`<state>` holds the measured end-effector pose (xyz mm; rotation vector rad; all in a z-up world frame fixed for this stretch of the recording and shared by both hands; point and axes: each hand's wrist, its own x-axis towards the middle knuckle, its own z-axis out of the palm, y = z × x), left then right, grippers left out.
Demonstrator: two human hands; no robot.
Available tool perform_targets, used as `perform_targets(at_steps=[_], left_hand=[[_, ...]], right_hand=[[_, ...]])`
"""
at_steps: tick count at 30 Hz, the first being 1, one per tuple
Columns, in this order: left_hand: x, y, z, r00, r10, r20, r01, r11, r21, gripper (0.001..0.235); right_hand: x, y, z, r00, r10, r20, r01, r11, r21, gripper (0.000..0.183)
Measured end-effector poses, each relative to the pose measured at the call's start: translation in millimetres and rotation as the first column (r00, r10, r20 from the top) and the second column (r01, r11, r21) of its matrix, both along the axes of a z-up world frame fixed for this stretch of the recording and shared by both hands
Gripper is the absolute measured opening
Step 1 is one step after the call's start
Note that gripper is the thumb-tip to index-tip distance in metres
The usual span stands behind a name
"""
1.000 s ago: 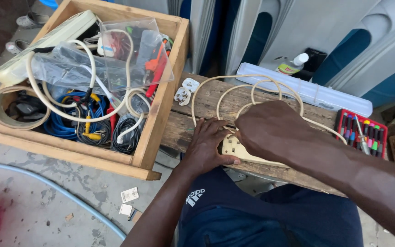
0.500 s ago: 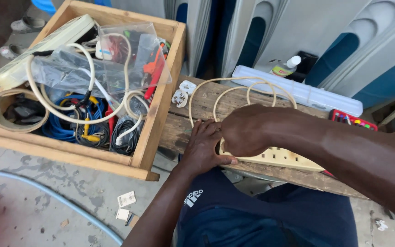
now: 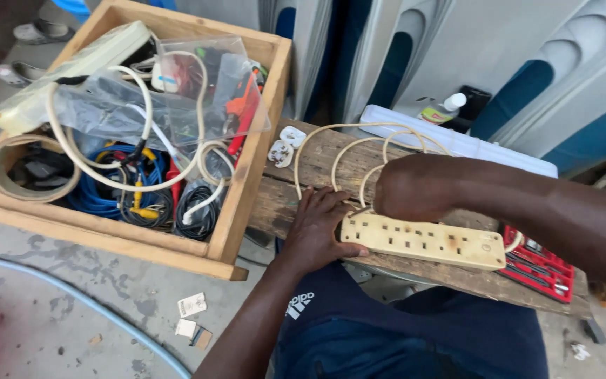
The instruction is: Using a screwdriver to remove screws from the back panel of a power strip extension cord
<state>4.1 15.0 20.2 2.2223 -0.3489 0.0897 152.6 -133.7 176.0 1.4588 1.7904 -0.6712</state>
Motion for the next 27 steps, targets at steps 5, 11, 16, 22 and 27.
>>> perform_targets(at_steps=[5,11,16,22,27], left_hand=[[1.3,-0.7,14.0,0.998,-0.034,-0.046,0.033,0.999,-0.029,0.093],[6.2,8.4,26.1,0.997,-0.040,-0.069,0.016,0.948,-0.319,0.038],[13.9,4.0,53.9,0.999,-0.052,-0.011,0.046,0.950,-0.308,0.037],[16.4,-1.3,63.1,0.998,-0.033,0.062,0.047,0.968,-0.246,0.037],[29.2,-1.4,17.1,0.987,-0.158,0.028,0.156,0.905,-0.395,0.038]], right_hand=[[-29.3,7.4,60.1,0.532,-0.828,-0.177,0.845,0.532,0.048,0.047],[-39.7,20.1,55.1,0.609,-0.792,-0.043,0.782,0.590,0.199,0.033],[-39.6,19.7,58.8,0.641,-0.757,-0.126,0.758,0.599,0.257,0.033],[-43.3,15.3,65.0,0.690,-0.682,-0.242,0.718,0.606,0.341,0.033],[-45.0,2.2,36.2,0.707,-0.431,-0.561,0.701,0.529,0.478,0.029]])
